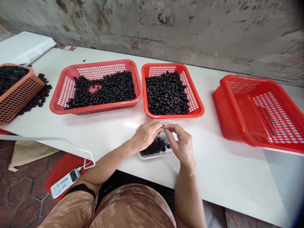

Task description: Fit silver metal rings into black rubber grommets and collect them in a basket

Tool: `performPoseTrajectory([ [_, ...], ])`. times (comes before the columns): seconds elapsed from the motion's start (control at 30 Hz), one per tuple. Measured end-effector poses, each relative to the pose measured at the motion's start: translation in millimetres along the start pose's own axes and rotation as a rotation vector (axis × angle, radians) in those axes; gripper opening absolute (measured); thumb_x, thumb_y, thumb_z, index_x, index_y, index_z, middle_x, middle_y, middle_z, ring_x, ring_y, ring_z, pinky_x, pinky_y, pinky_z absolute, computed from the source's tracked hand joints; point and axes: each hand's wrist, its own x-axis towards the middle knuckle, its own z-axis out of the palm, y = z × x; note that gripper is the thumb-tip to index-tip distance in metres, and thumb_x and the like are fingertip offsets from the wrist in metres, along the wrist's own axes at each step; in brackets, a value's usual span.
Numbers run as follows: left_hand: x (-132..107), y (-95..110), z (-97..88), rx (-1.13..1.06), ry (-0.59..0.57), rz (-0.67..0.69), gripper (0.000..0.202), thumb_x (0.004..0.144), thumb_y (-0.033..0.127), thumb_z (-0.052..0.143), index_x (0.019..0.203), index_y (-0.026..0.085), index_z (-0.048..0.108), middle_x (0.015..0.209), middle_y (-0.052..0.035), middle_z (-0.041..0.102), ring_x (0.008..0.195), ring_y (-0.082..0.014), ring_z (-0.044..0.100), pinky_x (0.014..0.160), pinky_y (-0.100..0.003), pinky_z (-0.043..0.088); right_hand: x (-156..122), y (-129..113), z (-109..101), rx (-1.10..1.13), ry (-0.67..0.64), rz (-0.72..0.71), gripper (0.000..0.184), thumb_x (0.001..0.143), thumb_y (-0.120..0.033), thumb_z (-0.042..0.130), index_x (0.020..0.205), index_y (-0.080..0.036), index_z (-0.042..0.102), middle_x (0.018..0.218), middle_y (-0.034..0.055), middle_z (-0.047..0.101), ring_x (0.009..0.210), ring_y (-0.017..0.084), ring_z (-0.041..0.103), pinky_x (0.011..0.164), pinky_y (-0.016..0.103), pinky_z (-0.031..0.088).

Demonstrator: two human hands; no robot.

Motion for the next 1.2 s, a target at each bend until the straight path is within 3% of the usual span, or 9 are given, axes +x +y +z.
performPoseTrajectory([
  [0.27, 2.7, 2.6, -4.3, -0.163, -0.044, -0.053, 0.02, 0.106, 0.027, 0.048, 0.092, 0.018, 0.059, 0.088, -0.0029, 0.064, 0.081, -0.0143, 0.06, 0.075, -0.026, 0.047, -3.0, 1.7, -1.5, 0.06, -0.031, 0.019, 0.018, 0.102, -0.027, 0.058, 0.117, -0.021, 0.068, 0.105, 0.0061, 0.075, 0.096, 0.019, 0.072, 0.083, 0.032, 0.06],
  [0.47, 7.3, 4.8, -14.4, -0.384, -0.111, -0.261, 0.027, 0.105, 0.035, 0.051, 0.087, 0.018, 0.06, 0.075, 0.0014, 0.058, 0.068, -0.0109, 0.054, 0.068, -0.024, 0.044, -1.9, -0.2, -3.1, 0.075, -0.024, 0.01, 0.014, 0.099, -0.026, 0.065, 0.111, -0.023, 0.071, 0.101, 0.0042, 0.076, 0.09, 0.018, 0.072, 0.08, 0.031, 0.06],
  [0.63, 6.8, 1.8, -11.6, -0.684, -0.172, -0.414, 0.033, 0.101, 0.047, 0.057, 0.09, 0.016, 0.063, 0.07, 0.0037, 0.054, 0.057, -0.0072, 0.051, 0.058, -0.021, 0.042, -2.7, 1.1, 0.0, 0.082, 0.011, 0.036, 0.011, 0.1, -0.024, 0.064, 0.105, -0.023, 0.073, 0.096, 0.0025, 0.076, 0.081, 0.016, 0.071, 0.077, 0.029, 0.059],
  [0.73, 7.7, -2.2, -9.0, -0.901, -0.138, -0.496, 0.038, 0.091, 0.051, 0.072, 0.091, 0.013, 0.068, 0.073, 0.0012, 0.061, 0.061, -0.0084, 0.058, 0.06, -0.022, 0.048, -4.5, 3.3, 1.3, 0.084, 0.056, 0.141, 0.013, 0.101, -0.028, 0.061, 0.104, -0.022, 0.072, 0.091, 0.0016, 0.075, 0.075, 0.015, 0.068, 0.074, 0.029, 0.057],
  [0.87, 10.5, -6.6, -10.3, -1.085, -0.052, -0.519, 0.034, 0.079, 0.043, 0.086, 0.091, 0.013, 0.076, 0.089, -0.0047, 0.072, 0.073, -0.0109, 0.066, 0.072, -0.024, 0.054, -6.0, 4.5, 1.4, 0.098, 0.059, 0.178, 0.014, 0.102, -0.03, 0.059, 0.103, -0.023, 0.07, 0.089, 0.0008, 0.073, 0.075, 0.014, 0.066, 0.073, 0.029, 0.055],
  [1.07, 8.7, -8.1, -6.5, -1.009, 0.028, -0.457, 0.029, 0.078, 0.022, 0.085, 0.106, 0.016, 0.077, 0.102, -0.006, 0.074, 0.094, -0.0141, 0.069, 0.088, -0.026, 0.056, -5.6, 4.8, 2.0, 0.077, 0.043, 0.124, 0.013, 0.103, -0.026, 0.057, 0.106, -0.023, 0.069, 0.096, 0.0013, 0.073, 0.079, 0.013, 0.066, 0.077, 0.029, 0.055],
  [1.2, 5.3, -5.8, -2.7, -0.806, 0.088, -0.389, 0.021, 0.082, 0.016, 0.079, 0.102, 0.015, 0.073, 0.098, -0.0054, 0.074, 0.087, -0.0125, 0.069, 0.082, -0.024, 0.057, -4.4, 3.2, 3.5, 0.018, 0.07, 0.082, 0.012, 0.103, -0.025, 0.057, 0.106, -0.023, 0.069, 0.096, 0.0019, 0.073, 0.079, 0.014, 0.068, 0.077, 0.029, 0.056],
])
